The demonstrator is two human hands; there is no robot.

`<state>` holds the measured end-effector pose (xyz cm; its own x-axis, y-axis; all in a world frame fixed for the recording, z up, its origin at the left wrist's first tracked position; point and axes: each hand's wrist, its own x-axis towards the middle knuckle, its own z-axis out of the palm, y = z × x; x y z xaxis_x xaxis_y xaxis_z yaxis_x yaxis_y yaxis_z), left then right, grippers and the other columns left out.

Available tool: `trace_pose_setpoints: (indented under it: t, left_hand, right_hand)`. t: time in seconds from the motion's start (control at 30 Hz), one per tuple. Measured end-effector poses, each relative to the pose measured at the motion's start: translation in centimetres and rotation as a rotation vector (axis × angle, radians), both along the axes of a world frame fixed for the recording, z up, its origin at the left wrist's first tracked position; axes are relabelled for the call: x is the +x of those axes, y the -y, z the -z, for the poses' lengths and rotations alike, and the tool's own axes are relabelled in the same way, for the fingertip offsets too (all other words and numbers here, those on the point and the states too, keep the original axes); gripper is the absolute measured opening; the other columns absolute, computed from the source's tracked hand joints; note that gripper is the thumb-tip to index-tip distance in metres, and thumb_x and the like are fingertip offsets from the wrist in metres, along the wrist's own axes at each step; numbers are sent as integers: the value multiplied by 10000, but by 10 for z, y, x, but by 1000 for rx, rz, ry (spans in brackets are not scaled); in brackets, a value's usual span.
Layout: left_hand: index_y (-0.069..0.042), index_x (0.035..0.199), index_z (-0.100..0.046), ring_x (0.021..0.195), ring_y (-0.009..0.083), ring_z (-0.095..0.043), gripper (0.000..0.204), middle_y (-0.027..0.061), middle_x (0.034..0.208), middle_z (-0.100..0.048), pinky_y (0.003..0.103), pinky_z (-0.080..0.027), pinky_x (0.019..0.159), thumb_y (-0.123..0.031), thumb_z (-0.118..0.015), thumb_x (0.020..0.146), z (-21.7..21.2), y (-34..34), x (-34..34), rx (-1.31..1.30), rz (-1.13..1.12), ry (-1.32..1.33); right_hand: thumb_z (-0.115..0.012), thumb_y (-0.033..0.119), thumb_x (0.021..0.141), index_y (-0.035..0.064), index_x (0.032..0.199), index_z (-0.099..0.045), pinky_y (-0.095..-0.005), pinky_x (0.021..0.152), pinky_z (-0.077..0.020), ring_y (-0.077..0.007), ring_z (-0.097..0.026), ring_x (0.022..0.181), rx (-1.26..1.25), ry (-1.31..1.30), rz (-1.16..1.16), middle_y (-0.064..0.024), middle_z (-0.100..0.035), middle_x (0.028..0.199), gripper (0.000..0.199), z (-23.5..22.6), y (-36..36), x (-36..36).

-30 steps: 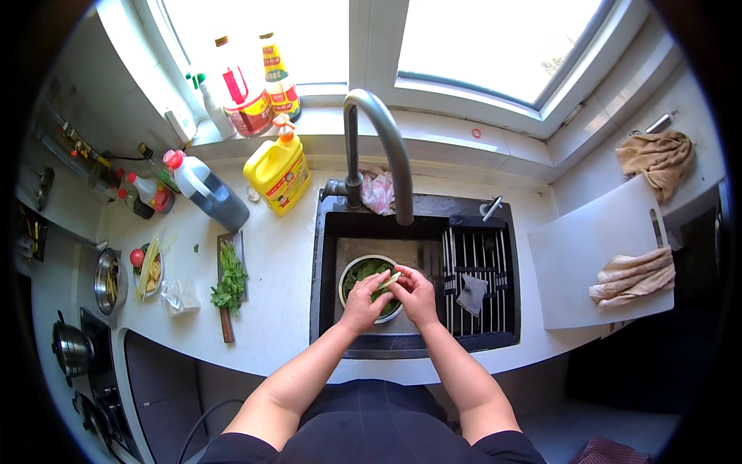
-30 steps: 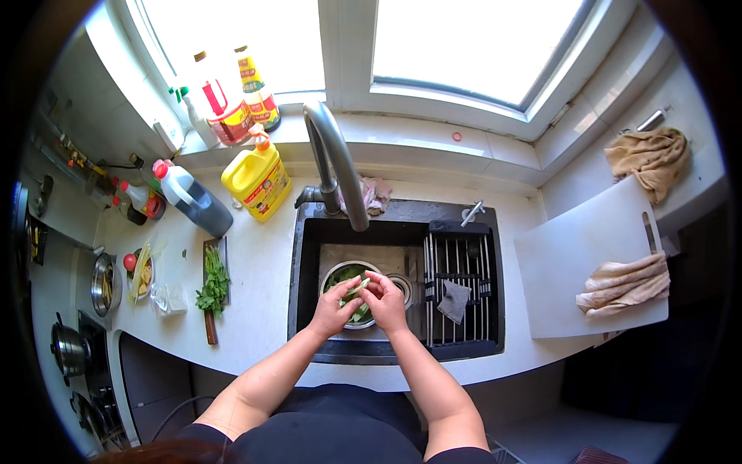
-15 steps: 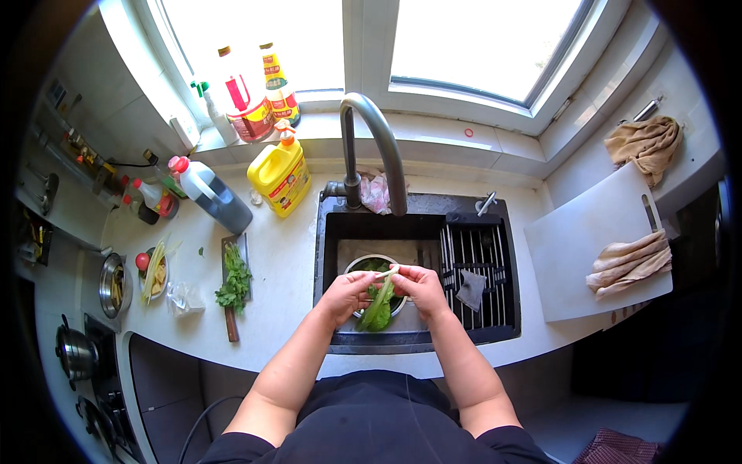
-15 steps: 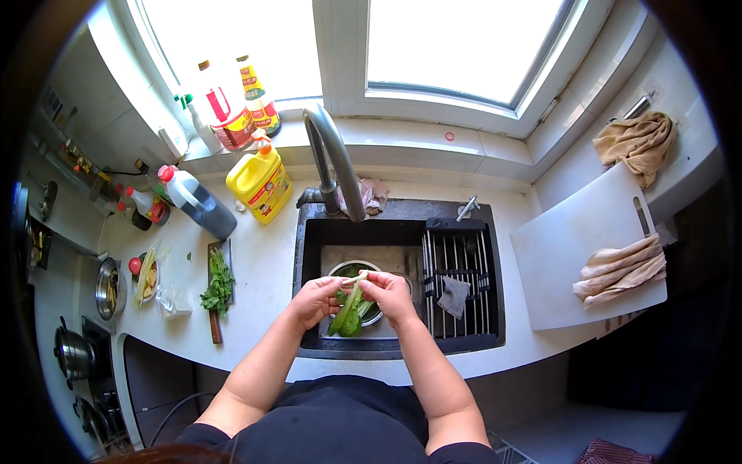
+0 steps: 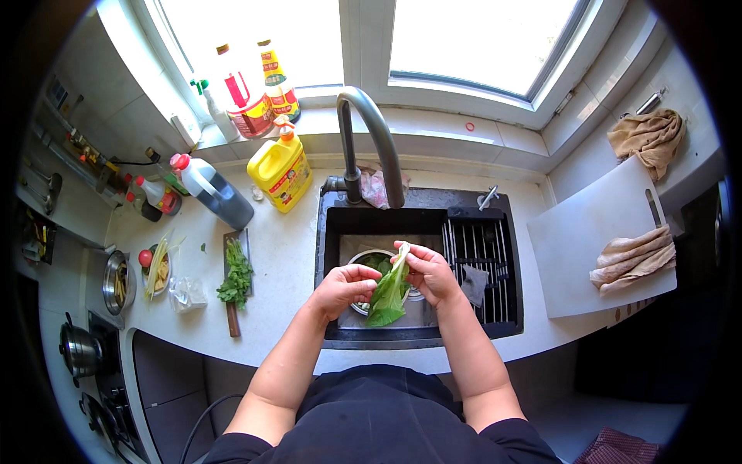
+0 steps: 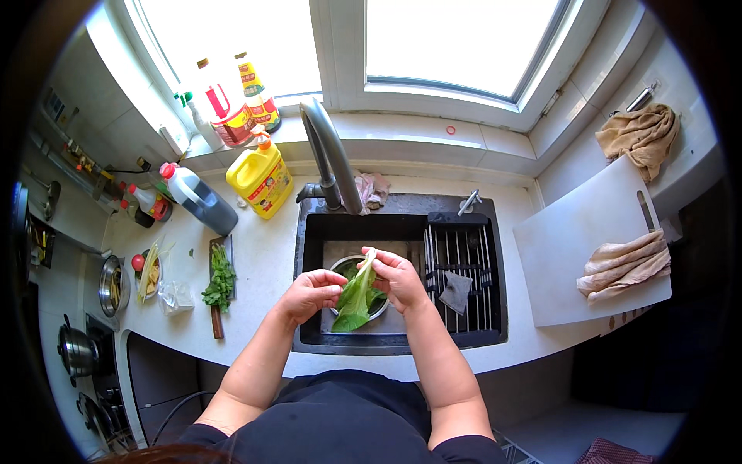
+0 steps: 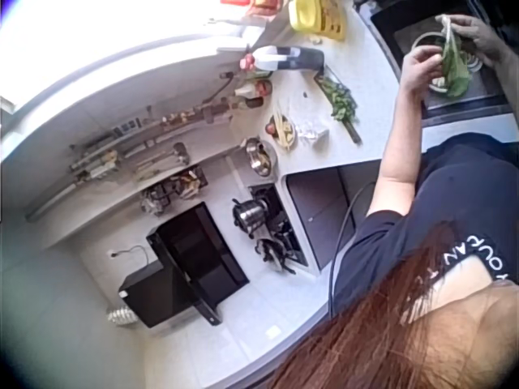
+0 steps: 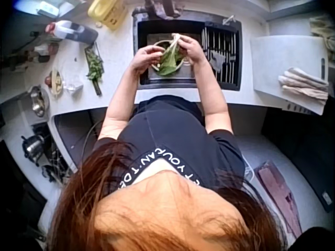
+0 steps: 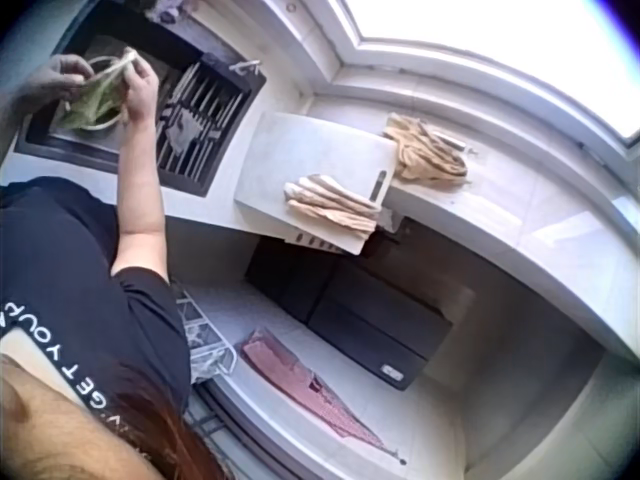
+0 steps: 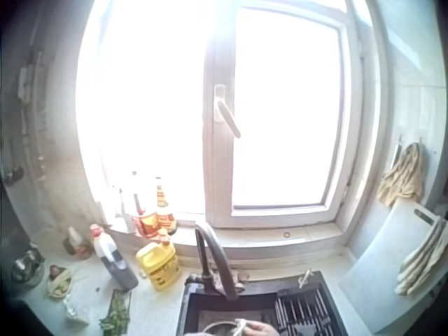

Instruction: The person picks through a bunch of cilantro, discards stems into a small bin, and then rinses several stalks of bok choy in a bowl under running water.

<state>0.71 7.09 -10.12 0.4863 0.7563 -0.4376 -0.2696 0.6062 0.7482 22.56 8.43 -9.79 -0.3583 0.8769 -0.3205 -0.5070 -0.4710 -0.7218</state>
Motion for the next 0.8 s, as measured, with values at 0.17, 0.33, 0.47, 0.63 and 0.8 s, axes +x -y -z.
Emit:
trace_pose_setpoints:
  t: [0.17, 0.33, 0.47, 0.63, 0.8]
  left_hand:
    - [17, 1090, -544, 920, 131, -583, 319, 76, 989, -614, 257, -477, 812, -43, -651, 796, -8, -2, 29, 256, -157, -179]
    - [5, 1074, -547, 850, 123, -606, 353, 79, 927, -633, 261, -495, 764, -53, -689, 756, -11, -1, 39, 477, -197, -364]
    - [0, 983, -569, 754, 105, -608, 268, 68, 839, -640, 248, -501, 694, -53, -691, 751, -15, -3, 41, 602, -180, -563]
    - [2, 939, -580, 731, 71, -569, 178, 33, 811, -622, 222, -477, 675, -94, -651, 807, -12, -7, 28, 469, -140, -332]
    - [-2, 923, -591, 747, 61, -555, 187, 20, 820, -612, 217, -467, 685, -151, -646, 826, -11, -8, 21, 348, -121, -291]
  right_hand:
    - [-520, 94, 894, 12, 1200, -513, -284, 826, -483, -153, -596, 933, 73, -51, -40, -74, -619, 1017, 317, -4, 6, -10]
    - [-556, 99, 876, -12, 1128, -570, -255, 786, -494, -114, -597, 888, 114, 110, 32, -68, -618, 1019, 276, -5, 7, -22]
    - [-644, 104, 818, -26, 1024, -625, -205, 708, -477, -79, -585, 800, 323, 383, 113, -54, -650, 890, 244, -6, 3, -23]
    - [-638, 106, 823, -24, 907, -660, -202, 626, -475, -73, -578, 672, 348, 502, 30, -34, -645, 763, 157, -15, -1, -15]
    - [-627, 135, 821, -18, 826, -662, -207, 551, -446, -56, -544, 600, 372, 636, -23, -10, -615, 660, 158, -13, -3, -12]
